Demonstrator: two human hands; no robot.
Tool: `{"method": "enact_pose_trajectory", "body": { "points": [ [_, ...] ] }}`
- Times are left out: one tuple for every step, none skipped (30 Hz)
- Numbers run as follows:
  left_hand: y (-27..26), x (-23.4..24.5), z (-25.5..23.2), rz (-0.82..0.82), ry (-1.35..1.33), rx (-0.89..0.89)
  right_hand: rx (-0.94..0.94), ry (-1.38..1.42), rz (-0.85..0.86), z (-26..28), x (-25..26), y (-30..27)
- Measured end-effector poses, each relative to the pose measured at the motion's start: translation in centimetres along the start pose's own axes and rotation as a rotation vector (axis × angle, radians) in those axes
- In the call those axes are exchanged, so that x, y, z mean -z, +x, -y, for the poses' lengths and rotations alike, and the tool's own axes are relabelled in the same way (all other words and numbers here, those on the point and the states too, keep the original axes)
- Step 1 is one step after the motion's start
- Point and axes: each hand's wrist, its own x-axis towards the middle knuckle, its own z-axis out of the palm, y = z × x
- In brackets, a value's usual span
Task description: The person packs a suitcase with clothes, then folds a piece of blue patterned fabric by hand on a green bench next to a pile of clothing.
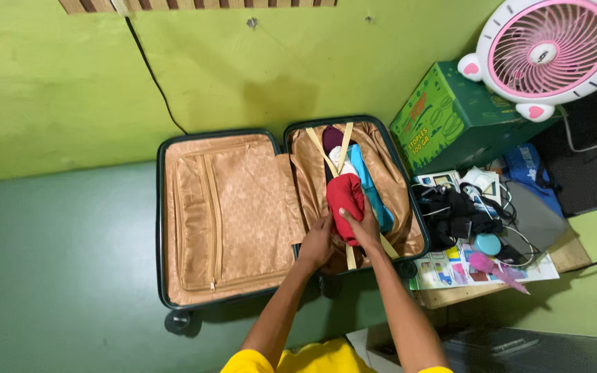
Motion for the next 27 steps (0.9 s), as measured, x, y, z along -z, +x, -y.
{"method": "enact_pose_trajectory", "body": {
  "points": [
    [-0.3, -0.3, -0.1, 0.003, -0.005, 0.012, -0.008, -0.005, 0.010, -0.4, 0.0, -0.2],
    [-0.5, -0.6, -0.1, -0.062, 0.092, -0.055, -0.001, 0.004, 0.020, -0.7, 0.1, -0.2],
    [-0.2, -0.9, 0.0, -0.132, 0.193, -0.129, 0.014, 0.017, 0.026, -0.8, 0.3, 0.2],
    [0.1, -1.2, 0.1, -0.135, 0.193, -0.124, 0.015, 0.015, 0.031, -0.8, 0.4, 0.5],
    [0.0, -1.6, 0.2, -0.157, 0.268, -0.151, 0.049, 0.019, 0.033, -1.0, 0.5, 0.6],
    [-0.2, -2.0, 0.3, -0.180, 0.343, -0.178, 0.083, 0.024, 0.035, -1.1, 0.6, 0.6],
    [-0.1, -2.3, 0.4, -0.188, 0.343, -0.174, 0.090, 0.021, 0.040, -1.2, 0.8, 0.6],
    [-0.1, -2.5, 0.4, -0.209, 0.377, -0.182, 0.036, 0.059, 0.070, -1.3, 1.0, 0.5],
    [0.0, -2.6, 0.3, -0.229, 0.412, -0.193, -0.019, 0.098, 0.097, -1.3, 1.4, 0.6],
    [0.3, -2.6, 0.1, -0.235, 0.413, -0.192, -0.014, 0.097, 0.099, -1.2, 1.9, 1.0],
    [0.3, -2.7, 0.1, -0.236, 0.428, -0.172, 0.021, 0.110, 0.123, -1.2, 2.0, 1.2],
    [0.2, -2.8, 0.0, -0.238, 0.443, -0.152, 0.055, 0.123, 0.146, -1.2, 2.3, 1.4],
    [0.3, -2.6, -0.2, -0.245, 0.447, -0.145, 0.061, 0.123, 0.155, -1.0, 2.6, 1.6],
    [0.5, -2.3, -0.3, -0.247, 0.440, -0.117, 0.070, 0.147, 0.172, -0.7, 2.9, 1.8],
    [0.2, -2.4, -0.5, -0.247, 0.431, -0.082, 0.074, 0.170, 0.196, -0.8, 3.1, 1.6],
    [-0.1, -2.5, -0.7, -0.252, 0.433, -0.068, 0.076, 0.167, 0.211, -0.8, 3.4, 1.5],
    [0.1, -2.4, -1.0, -0.236, 0.446, -0.024, 0.002, 0.149, 0.235, -0.5, 3.8, 1.8],
    [0.0, -2.3, -1.3, -0.221, 0.458, 0.021, -0.072, 0.130, 0.258, -0.5, 4.1, 1.9],
    [-0.2, -2.4, -1.5, -0.228, 0.460, 0.029, -0.066, 0.128, 0.269, -0.5, 4.3, 2.0],
    [-0.3, -2.4, -1.7, -0.260, 0.503, 0.004, -0.044, 0.217, 0.278, -0.6, 4.5, 2.1],
    [-0.5, -2.6, -1.9, -0.292, 0.544, -0.021, -0.023, 0.306, 0.286, -0.8, 4.8, 2.2],
    [-0.5, -2.6, -2.0, -0.298, 0.547, -0.013, -0.019, 0.304, 0.295, -0.9, 4.9, 2.3],
    [-0.3, -2.5, -2.0, -0.236, 0.595, 0.015, -0.056, 0.373, 0.319, -0.9, 5.2, 2.5],
    [-0.1, -2.5, -2.1, -0.173, 0.642, 0.044, -0.095, 0.442, 0.343, -0.8, 5.5, 2.7],
    [0.0, -2.5, -2.0, -0.174, 0.641, 0.052, -0.095, 0.440, 0.351, -0.9, 5.8, 2.8],
    [0.0, -2.6, -1.9, -0.161, 0.628, 0.075, -0.117, 0.412, 0.346, -1.0, 6.2, 2.9],
    [-0.1, -2.9, -1.9, -0.150, 0.614, 0.099, -0.136, 0.382, 0.343, -1.1, 6.6, 2.9]
  ]
}}
